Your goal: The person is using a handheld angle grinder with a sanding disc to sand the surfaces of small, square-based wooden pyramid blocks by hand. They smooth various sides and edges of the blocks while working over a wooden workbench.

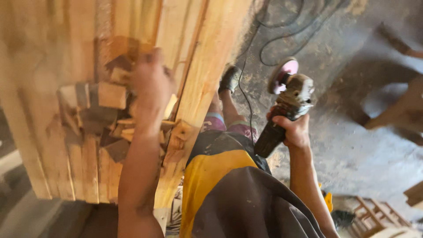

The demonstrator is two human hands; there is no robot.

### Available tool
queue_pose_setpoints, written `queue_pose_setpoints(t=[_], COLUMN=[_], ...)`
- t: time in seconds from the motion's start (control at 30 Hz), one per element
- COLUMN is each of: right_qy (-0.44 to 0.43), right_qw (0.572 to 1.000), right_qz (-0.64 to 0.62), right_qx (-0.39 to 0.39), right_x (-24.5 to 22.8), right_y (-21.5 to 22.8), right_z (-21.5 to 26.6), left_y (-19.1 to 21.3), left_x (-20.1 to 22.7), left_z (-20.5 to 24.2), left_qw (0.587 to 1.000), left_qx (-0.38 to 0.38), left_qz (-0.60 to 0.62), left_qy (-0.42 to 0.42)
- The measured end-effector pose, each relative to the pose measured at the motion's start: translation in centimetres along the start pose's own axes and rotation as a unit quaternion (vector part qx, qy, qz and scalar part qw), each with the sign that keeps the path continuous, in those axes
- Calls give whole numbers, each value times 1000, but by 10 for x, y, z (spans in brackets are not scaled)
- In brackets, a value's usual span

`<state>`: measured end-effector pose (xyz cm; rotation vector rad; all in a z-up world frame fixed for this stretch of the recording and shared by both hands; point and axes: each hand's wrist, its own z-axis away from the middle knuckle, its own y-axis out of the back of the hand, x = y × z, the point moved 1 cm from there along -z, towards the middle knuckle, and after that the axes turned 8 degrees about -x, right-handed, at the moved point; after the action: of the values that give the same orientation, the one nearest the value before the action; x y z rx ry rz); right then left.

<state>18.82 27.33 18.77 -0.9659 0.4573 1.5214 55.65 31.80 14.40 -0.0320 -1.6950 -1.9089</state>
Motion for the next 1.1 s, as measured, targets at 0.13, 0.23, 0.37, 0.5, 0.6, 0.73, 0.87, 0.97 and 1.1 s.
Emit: queue_pose_setpoints(t=[0.13,0.23,0.37,0.5,0.6,0.73,0.87,0.97,1.1], right_qy=[-18,-30,-7,-12,6,38,52,106,89], right_qw=[999,994,988,987,989,992,995,985,986], right_qz=[32,90,143,155,147,122,80,130,119], right_qx=[32,52,50,46,32,18,29,32,70], right_x=[5,11,20,28,31,39,50,55,61], right_y=[-4,-9,-15,-16,-13,-4,8,12,24], right_z=[2,5,2,5,-5,-2,2,16,37], left_y=[9,-11,-41,-41,-27,-25,-34,-38,-38], left_x=[8,23,26,21,24,28,23,22,37], left_z=[5,-4,-30,-12,-9,-9,-13,-5,0], left_qw=[963,887,879,930,950,970,974,978,982], left_qx=[12,-51,-53,-29,-71,-76,-80,-57,-34], left_qz=[268,458,471,360,271,119,100,75,65], left_qy=[-29,-35,-51,-73,-139,-197,-188,-184,-172])
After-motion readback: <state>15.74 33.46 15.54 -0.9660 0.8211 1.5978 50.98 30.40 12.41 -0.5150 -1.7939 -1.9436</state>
